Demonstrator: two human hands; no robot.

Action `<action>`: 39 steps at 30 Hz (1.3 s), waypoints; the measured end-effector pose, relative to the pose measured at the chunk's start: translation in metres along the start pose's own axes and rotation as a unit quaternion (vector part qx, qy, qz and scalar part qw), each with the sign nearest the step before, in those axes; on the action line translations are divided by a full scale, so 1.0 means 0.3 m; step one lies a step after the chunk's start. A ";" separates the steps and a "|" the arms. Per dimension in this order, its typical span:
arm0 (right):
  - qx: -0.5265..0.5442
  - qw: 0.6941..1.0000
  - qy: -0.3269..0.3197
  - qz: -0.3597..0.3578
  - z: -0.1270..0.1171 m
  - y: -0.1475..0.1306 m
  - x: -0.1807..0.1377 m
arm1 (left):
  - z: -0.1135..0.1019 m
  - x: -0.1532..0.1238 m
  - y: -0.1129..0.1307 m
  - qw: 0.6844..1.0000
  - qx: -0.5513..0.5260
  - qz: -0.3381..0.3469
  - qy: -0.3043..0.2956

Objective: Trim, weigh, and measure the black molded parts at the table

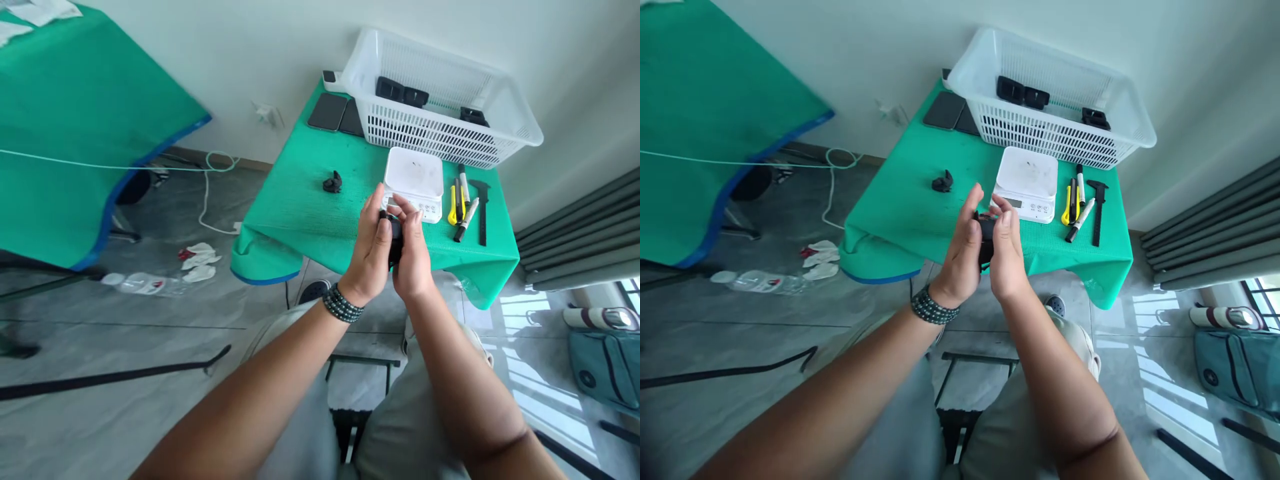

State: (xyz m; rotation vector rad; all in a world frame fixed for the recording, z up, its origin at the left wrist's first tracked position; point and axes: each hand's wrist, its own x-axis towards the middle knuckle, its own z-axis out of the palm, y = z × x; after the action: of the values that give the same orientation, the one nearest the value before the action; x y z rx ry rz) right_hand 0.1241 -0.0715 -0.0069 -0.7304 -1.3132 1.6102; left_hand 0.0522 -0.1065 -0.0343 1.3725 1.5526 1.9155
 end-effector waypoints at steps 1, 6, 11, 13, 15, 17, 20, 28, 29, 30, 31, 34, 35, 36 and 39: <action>-0.011 1.000 0.017 -0.024 -0.003 -0.002 -0.006 | 0.009 -0.011 -0.005 1.000 0.002 0.003 0.006; -0.061 0.991 0.069 -0.092 -0.049 -0.014 -0.008 | 0.081 -0.079 0.000 1.000 -0.004 0.001 -0.023; -0.016 0.996 0.043 -0.076 -0.085 -0.033 0.018 | 0.123 -0.096 0.058 0.999 -0.041 -0.019 -0.015; 0.006 0.997 0.032 -0.066 -0.086 -0.043 0.025 | 0.125 -0.085 0.078 0.996 -0.065 -0.053 0.000; 0.015 0.997 0.030 -0.063 -0.087 -0.052 0.030 | 0.122 -0.071 0.088 0.992 -0.085 -0.094 0.006; 0.021 0.997 0.036 -0.066 -0.093 -0.060 0.034 | 0.116 -0.054 0.085 0.986 -0.096 -0.133 0.008; 0.005 0.996 0.054 -0.073 -0.113 -0.070 0.041 | 0.096 -0.022 0.067 0.975 -0.128 -0.179 0.020; -0.156 0.949 0.244 -0.121 -0.213 -0.055 0.118 | 0.006 0.091 0.025 0.903 -0.299 -0.279 0.129; -0.182 0.935 0.273 -0.133 -0.234 -0.056 0.135 | -0.003 0.106 0.025 0.886 -0.322 -0.299 0.150; -0.215 0.921 0.294 -0.140 -0.256 -0.059 0.151 | -0.011 0.120 0.026 0.867 -0.347 -0.317 0.167; -0.257 0.906 0.306 -0.138 -0.280 -0.065 0.167 | -0.019 0.135 0.029 0.847 -0.373 -0.335 0.176; -0.421 0.852 0.303 -0.074 -0.345 -0.091 0.205 | -0.043 0.177 0.049 0.796 -0.442 -0.375 0.174; -0.476 0.830 0.289 -0.031 -0.362 -0.099 0.214 | -0.052 0.189 0.057 0.783 -0.458 -0.384 0.173; -0.519 0.810 0.273 0.014 -0.375 -0.105 0.222 | -0.061 0.200 0.066 0.772 -0.471 -0.390 0.174; -0.573 0.776 0.242 0.102 -0.396 -0.115 0.235 | -0.086 0.228 0.087 0.751 -0.495 -0.397 0.185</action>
State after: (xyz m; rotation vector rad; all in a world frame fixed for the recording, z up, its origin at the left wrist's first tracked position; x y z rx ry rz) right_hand 0.2072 0.0437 0.0022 -1.9138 -1.7667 0.4814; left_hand 0.0059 -0.0805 0.0223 -0.1391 0.7092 1.9107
